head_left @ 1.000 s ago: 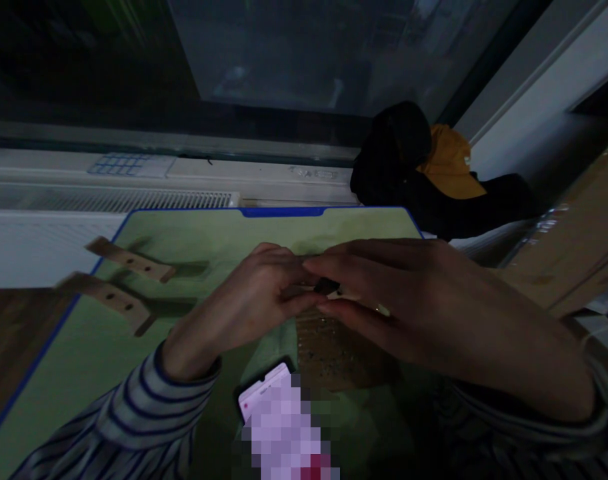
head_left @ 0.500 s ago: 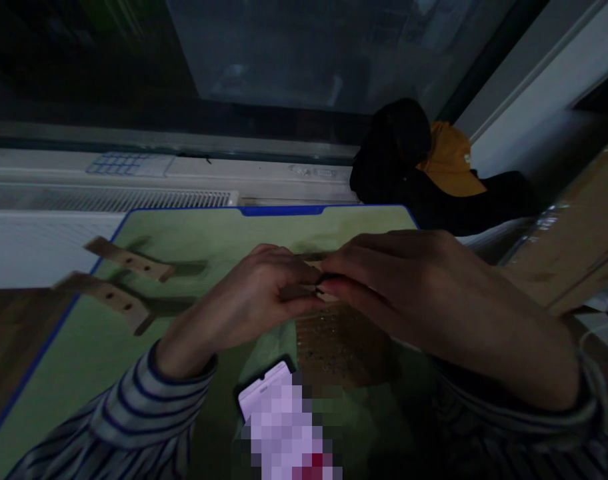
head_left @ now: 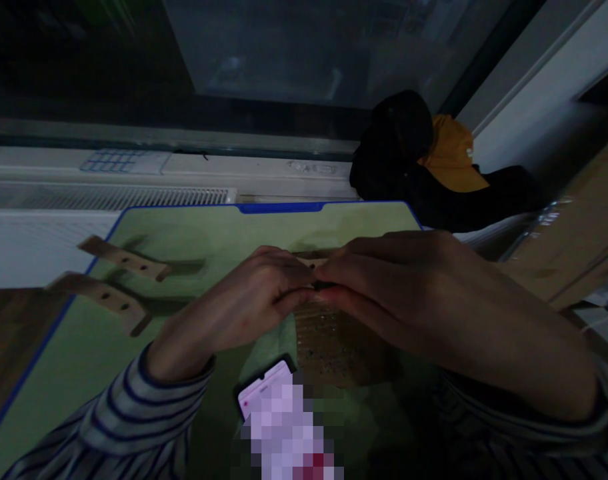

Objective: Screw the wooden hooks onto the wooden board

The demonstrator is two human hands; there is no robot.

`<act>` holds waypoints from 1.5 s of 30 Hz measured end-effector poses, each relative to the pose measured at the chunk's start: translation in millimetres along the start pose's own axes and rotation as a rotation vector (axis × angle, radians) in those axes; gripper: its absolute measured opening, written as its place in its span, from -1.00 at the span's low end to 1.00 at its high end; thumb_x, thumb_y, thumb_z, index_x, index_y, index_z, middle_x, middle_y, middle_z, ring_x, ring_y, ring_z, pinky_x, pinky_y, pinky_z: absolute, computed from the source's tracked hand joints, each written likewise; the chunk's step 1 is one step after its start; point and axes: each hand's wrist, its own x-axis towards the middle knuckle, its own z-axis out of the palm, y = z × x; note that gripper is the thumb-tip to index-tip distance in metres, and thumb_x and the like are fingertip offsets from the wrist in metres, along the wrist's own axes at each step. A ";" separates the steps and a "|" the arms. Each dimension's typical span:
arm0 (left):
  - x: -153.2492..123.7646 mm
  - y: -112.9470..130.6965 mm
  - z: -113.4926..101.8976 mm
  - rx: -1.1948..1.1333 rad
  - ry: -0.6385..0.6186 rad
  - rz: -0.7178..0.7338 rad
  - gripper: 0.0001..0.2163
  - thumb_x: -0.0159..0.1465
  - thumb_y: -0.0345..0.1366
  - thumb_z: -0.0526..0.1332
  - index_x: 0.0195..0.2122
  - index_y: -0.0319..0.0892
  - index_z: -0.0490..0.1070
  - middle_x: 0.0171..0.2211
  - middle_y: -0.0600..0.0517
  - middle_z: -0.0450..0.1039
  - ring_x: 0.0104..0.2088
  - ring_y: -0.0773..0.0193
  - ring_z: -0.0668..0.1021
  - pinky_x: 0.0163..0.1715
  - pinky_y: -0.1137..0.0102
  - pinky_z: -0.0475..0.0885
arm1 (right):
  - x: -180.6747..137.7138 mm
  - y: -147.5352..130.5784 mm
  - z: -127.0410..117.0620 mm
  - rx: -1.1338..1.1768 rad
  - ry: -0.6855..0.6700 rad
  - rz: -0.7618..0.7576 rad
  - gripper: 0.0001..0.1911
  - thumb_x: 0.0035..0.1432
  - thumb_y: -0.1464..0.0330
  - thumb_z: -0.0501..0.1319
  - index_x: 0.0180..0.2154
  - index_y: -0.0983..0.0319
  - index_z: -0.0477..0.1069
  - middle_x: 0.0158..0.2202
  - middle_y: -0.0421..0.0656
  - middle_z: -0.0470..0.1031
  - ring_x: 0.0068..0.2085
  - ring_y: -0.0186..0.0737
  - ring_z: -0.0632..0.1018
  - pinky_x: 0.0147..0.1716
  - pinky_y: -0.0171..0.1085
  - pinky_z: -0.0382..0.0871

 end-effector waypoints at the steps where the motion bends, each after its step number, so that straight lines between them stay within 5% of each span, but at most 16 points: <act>1: 0.1 0.3 0.2 -0.013 -0.005 -0.003 -0.87 0.28 -0.36 0.13 -0.33 -0.14 0.47 -0.38 0.11 0.49 -0.30 0.34 0.50 -0.22 0.41 0.30 | 0.1 -0.9 0.2 -0.022 0.003 0.006 -0.85 0.15 0.42 0.17 -0.20 0.23 0.39 -0.33 -0.20 0.49 -0.35 -0.25 0.51 -0.37 -0.27 0.32; 8: -1.4 3.4 -1.0 0.080 0.099 -0.018 -0.89 0.24 -0.32 0.16 -0.39 -0.17 0.44 -0.48 0.11 0.48 -0.38 0.31 0.50 -0.31 0.39 0.30 | 0.9 -3.1 3.0 -0.076 0.023 0.016 -0.85 0.21 0.34 0.11 -0.20 0.22 0.38 -0.39 -0.23 0.46 -0.41 -0.25 0.49 -0.44 -0.26 0.28; 14: -2.8 2.8 -1.8 0.065 0.083 -0.028 -0.86 0.24 -0.25 0.17 -0.39 -0.17 0.44 -0.43 0.11 0.49 -0.33 0.29 0.51 -0.26 0.36 0.29 | -2.6 -1.0 -0.4 0.067 0.037 -0.042 -0.69 0.21 0.35 0.12 0.00 0.24 0.31 -0.18 -0.17 0.48 -0.22 -0.25 0.50 -0.28 -0.29 0.34; 18: -2.0 -0.8 -0.9 0.050 0.036 -0.006 -0.82 0.27 -0.23 0.14 -0.41 -0.17 0.44 -0.46 0.11 0.47 -0.35 0.31 0.50 -0.25 0.36 0.29 | -4.0 0.3 -3.5 0.114 0.005 -0.070 -0.82 0.17 0.46 0.15 -0.16 0.25 0.40 -0.25 -0.18 0.50 -0.29 -0.30 0.50 -0.34 -0.33 0.32; 29: -2.0 2.7 -2.1 0.045 0.034 -0.012 -0.90 0.24 -0.32 0.16 -0.36 -0.17 0.44 -0.43 0.09 0.47 -0.36 0.31 0.50 -0.30 0.39 0.31 | -0.5 -4.6 -1.0 -0.050 0.009 0.039 -0.88 0.19 0.37 0.14 -0.23 0.24 0.39 -0.35 -0.18 0.49 -0.38 -0.26 0.49 -0.42 -0.28 0.27; 37: -3.8 1.4 -2.6 0.094 0.053 -0.018 -0.76 0.27 -0.23 0.12 -0.49 -0.20 0.41 -0.50 0.09 0.45 -0.40 0.31 0.50 -0.29 0.37 0.31 | -1.6 -0.7 -0.7 0.071 -0.001 -0.077 -0.68 0.19 0.44 0.13 0.00 0.21 0.31 -0.07 -0.19 0.47 -0.15 -0.24 0.51 -0.22 -0.27 0.36; 45: -1.5 2.2 -0.5 0.008 -0.009 0.000 -0.83 0.29 -0.37 0.09 -0.33 -0.13 0.47 -0.37 0.08 0.49 -0.26 0.30 0.51 -0.18 0.37 0.34 | -0.2 -2.4 -1.1 0.030 -0.036 0.004 -0.81 0.14 0.47 0.17 -0.16 0.25 0.40 -0.29 -0.15 0.51 -0.29 -0.24 0.52 -0.34 -0.29 0.33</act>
